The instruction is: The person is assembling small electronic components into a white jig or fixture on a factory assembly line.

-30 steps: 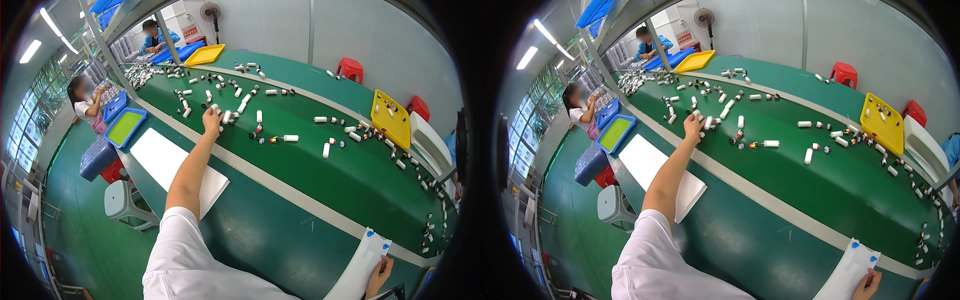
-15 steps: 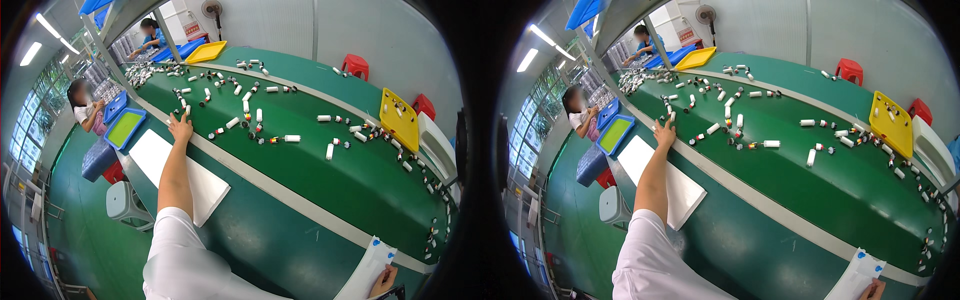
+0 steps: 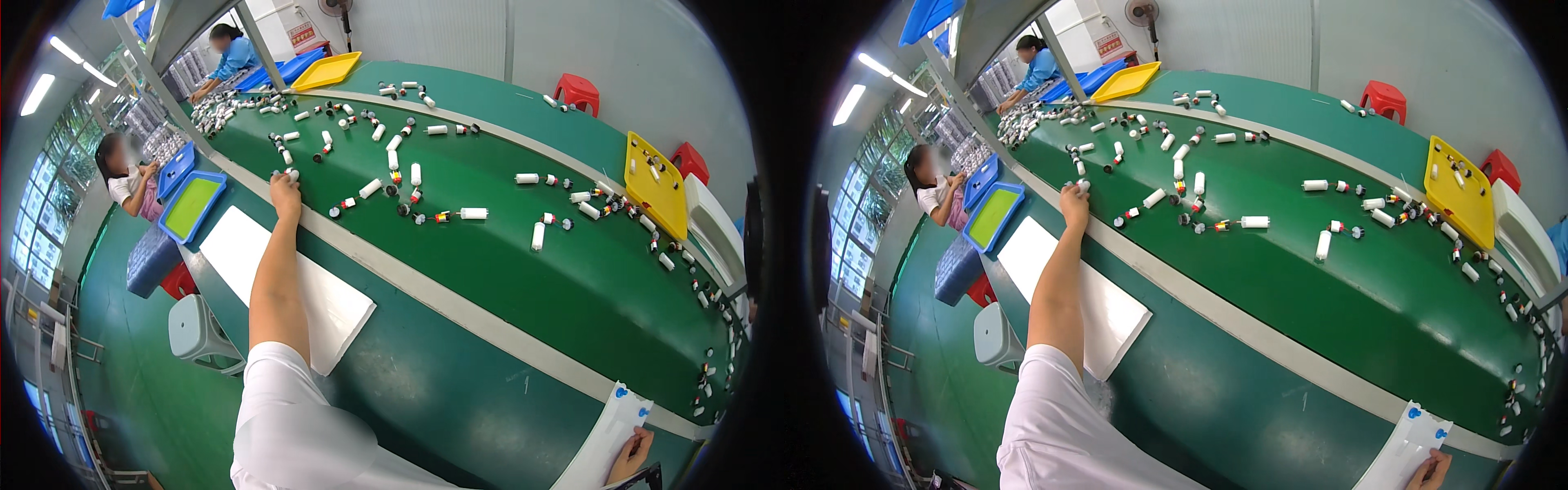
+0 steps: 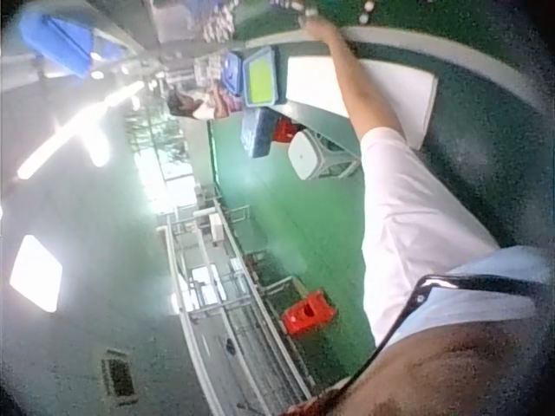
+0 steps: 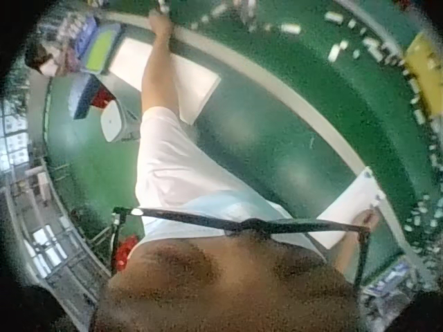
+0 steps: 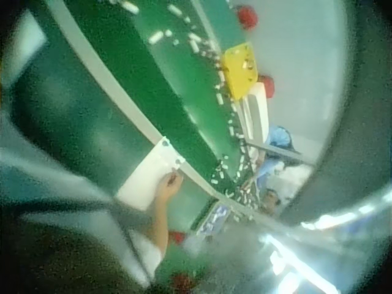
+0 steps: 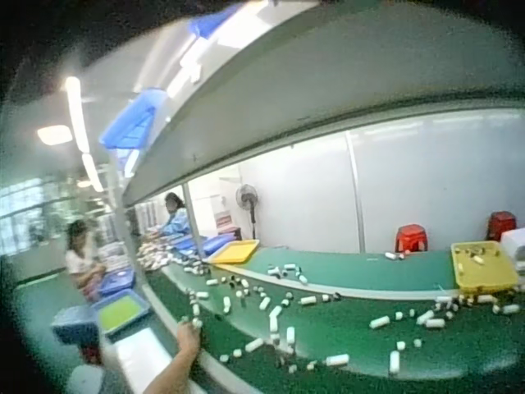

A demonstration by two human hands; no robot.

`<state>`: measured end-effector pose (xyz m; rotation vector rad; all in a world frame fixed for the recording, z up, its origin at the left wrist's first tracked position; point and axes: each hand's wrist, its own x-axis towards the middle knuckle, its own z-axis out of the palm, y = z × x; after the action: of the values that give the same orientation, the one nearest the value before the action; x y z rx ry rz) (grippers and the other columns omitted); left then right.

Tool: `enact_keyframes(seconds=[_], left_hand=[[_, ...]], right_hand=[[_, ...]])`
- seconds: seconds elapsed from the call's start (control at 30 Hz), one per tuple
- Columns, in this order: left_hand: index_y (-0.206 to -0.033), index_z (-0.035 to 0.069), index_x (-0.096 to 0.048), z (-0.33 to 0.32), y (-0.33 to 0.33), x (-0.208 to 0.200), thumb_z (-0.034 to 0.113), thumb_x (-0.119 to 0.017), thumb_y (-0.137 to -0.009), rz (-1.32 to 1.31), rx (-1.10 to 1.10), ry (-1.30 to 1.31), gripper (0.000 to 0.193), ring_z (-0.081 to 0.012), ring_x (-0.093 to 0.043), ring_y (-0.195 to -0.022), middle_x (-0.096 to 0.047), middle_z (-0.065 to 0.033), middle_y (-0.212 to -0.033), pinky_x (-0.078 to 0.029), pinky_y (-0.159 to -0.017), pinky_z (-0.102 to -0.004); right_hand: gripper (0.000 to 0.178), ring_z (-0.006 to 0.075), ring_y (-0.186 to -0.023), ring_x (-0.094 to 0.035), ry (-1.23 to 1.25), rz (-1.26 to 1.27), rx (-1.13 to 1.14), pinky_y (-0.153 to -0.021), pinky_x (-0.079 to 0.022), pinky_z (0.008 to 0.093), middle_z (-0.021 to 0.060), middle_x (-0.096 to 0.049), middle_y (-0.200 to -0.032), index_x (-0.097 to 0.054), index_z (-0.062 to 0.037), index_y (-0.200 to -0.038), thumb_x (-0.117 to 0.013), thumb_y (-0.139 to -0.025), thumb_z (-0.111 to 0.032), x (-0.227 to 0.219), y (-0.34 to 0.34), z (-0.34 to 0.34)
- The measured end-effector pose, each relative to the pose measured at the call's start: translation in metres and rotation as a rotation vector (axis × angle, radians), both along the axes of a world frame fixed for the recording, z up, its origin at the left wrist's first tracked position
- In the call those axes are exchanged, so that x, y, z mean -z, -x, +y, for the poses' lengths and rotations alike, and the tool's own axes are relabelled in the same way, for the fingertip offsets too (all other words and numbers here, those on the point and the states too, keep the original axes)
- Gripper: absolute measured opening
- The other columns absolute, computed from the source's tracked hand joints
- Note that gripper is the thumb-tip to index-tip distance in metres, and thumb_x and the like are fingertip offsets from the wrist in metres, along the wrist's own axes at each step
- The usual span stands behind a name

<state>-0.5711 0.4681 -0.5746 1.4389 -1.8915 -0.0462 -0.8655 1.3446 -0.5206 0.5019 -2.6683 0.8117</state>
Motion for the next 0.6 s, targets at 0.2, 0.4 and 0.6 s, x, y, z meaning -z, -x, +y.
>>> enact_keyframes(seconds=[0.2,0.4,0.6], left_hand=[[-0.113,0.001,-0.064,0.037,0.015,-0.034,0.012,-0.065,-0.089,0.472,-0.001,0.106,0.027,-0.0287,-0.066,-0.092,-0.068,-0.015,-0.102,-0.05,-0.085,-0.036],[-0.118,0.001,-0.057,0.179,0.082,-0.123,0.023,-0.052,-0.104,0.954,0.779,-0.436,0.026,-0.008,-0.059,-0.081,-0.066,-0.0057,-0.099,-0.047,-0.07,-0.0227],[-0.11,0.003,-0.058,0.35,0.162,-0.177,0.024,-0.051,-0.104,0.92,1.226,-0.871,0.023,-0.007,-0.056,-0.071,-0.065,-0.0028,-0.093,-0.046,-0.065,-0.0216]], right_hand=[[0.014,0.0304,-0.084,-0.064,0.023,-0.025,-0.108,-0.078,-0.052,0.0402,0.0219,-0.066,-0.089,-0.067,0.0004,-0.098,-0.063,-0.088,-0.009,0.011,0.008,0.024],[0.011,0.0054,-0.077,-0.046,0.23,-0.308,-0.086,-0.067,-0.036,0.0192,-0.0018,-0.051,-0.09,-0.057,-0.0017,-0.107,-0.053,-0.097,-0.004,0.027,0.016,0.052],[0.011,0.0135,-0.091,-0.056,0.535,-0.033,-0.255,-0.081,-0.046,0.0251,0.0063,-0.058,-0.1,-0.058,0.0015,-0.105,-0.055,-0.096,0.0,-0.011,0.019,-0.001]])
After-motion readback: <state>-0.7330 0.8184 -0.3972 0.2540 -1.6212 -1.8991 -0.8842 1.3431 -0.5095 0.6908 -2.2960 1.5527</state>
